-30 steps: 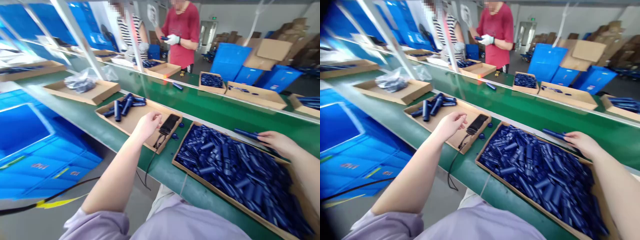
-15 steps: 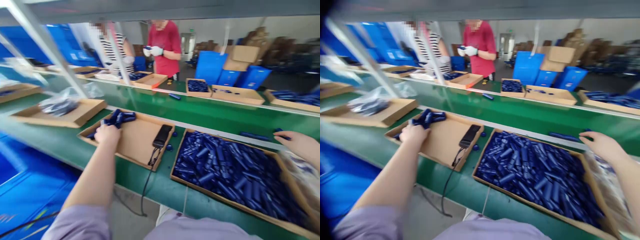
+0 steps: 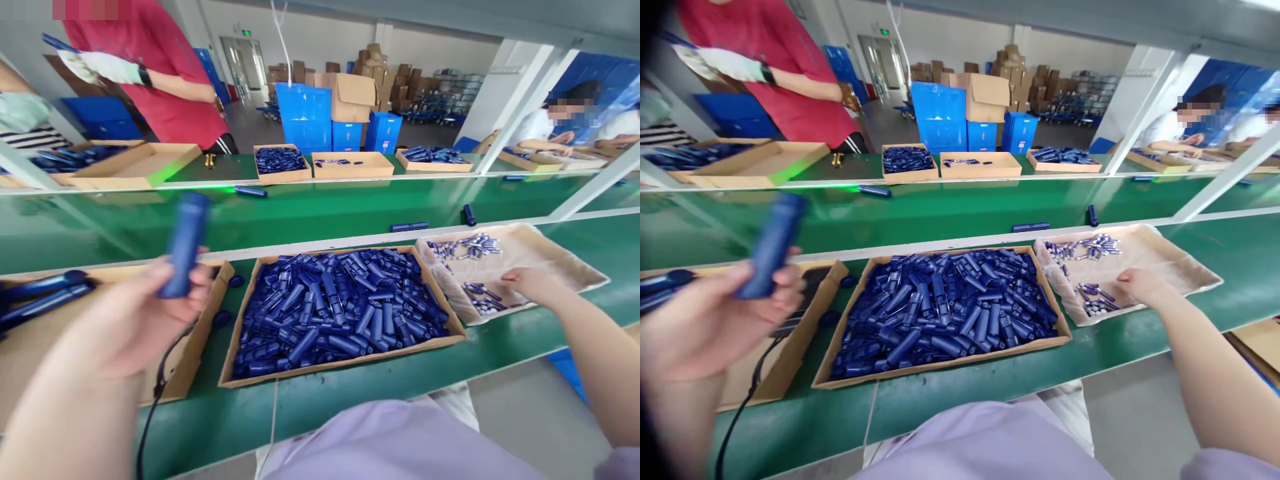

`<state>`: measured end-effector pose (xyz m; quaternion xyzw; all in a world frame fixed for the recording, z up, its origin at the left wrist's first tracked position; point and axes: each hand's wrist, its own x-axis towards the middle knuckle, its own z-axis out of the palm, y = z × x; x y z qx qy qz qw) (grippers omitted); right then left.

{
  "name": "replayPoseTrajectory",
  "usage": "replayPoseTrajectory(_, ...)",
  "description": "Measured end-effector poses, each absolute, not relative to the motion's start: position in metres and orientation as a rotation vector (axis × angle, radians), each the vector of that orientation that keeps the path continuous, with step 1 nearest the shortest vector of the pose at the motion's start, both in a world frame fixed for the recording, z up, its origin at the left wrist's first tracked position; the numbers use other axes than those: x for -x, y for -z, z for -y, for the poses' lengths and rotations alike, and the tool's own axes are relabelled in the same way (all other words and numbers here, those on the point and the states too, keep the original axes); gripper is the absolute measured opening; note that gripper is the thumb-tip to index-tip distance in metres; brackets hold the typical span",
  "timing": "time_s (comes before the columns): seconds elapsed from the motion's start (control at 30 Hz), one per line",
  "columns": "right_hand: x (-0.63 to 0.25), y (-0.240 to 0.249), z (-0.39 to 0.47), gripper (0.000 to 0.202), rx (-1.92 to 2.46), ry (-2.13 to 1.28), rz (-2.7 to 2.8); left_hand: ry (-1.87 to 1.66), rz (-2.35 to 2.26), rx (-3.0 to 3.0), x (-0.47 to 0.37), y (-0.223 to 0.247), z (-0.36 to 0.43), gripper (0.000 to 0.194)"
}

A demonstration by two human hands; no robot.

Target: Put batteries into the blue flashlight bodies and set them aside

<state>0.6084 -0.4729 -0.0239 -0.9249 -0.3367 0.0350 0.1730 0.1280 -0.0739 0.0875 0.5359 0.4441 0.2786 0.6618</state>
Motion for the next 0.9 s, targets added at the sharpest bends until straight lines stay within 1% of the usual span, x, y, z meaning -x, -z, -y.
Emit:
replayPoseTrajectory(0.07,-0.604,0.027,0.465,0.02,2.649,-0.207,1.054,-0.374,-0.624,-1.099,-0.163,-0.069,0.119,0.013)
replayPoseTrajectory(0.1,-0.602,0.029,0.462,0.021,2.667,-0.239,1.076,-0.241,-0.473,-1.046,-0.179,-0.058,0.141,0.011)
replayPoseTrajectory(0.17,-0.599,0.034,0.456,0.022,2.726,-0.283,1.071,0.029,-0.336,-0.938,-0.206,-0.037,0.182,0.018)
replayPoseTrajectory(0.27,-0.602,0.042,0.451,0.01,2.818,-0.346,1.008,0.165,-0.281,-0.795,-0.237,-0.015,0.224,0.038)
replayPoseTrajectory(0.3,-0.604,0.044,0.45,0.006,2.829,-0.361,0.998,0.169,-0.272,-0.789,-0.245,-0.01,0.233,0.043)
replayPoseTrajectory(0.33,-0.605,0.044,0.448,0.005,2.83,-0.369,0.993,0.157,-0.273,-0.791,-0.253,-0.007,0.239,0.042)
replayPoseTrajectory(0.4,-0.604,0.041,0.446,0.006,2.811,-0.354,0.984,0.116,-0.307,-0.784,-0.267,-0.004,0.247,0.035)
replayPoseTrajectory(0.5,-0.58,0.024,0.445,0.024,2.679,-0.298,0.982,0.053,-0.392,-0.682,-0.282,0.0,0.251,0.043)
replayPoseTrajectory(0.57,-0.544,0.009,0.443,0.032,2.458,-0.252,1.028,0.014,-0.419,-0.587,-0.287,0.002,0.252,0.034)
replayPoseTrajectory(0.6,-0.52,0.003,0.44,0.032,2.339,-0.232,1.07,-0.013,-0.415,-0.547,-0.288,0.003,0.252,0.027)
replayPoseTrajectory(0.67,-0.469,-0.009,0.429,0.023,2.02,-0.098,1.169,-0.058,-0.372,-0.491,-0.288,0.004,0.253,0.019)
replayPoseTrajectory(0.77,-0.408,-0.016,0.4,0.015,1.831,0.105,1.403,-0.119,-0.299,-0.456,-0.284,0.005,0.252,0.013)
replayPoseTrajectory(0.83,-0.389,-0.013,0.379,0.014,1.74,0.255,1.508,-0.139,-0.296,-0.433,-0.282,0.004,0.25,0.015)
replayPoseTrajectory(0.9,-0.384,-0.007,0.363,0.016,1.689,0.388,1.544,-0.15,-0.316,-0.409,-0.28,0.003,0.249,0.022)
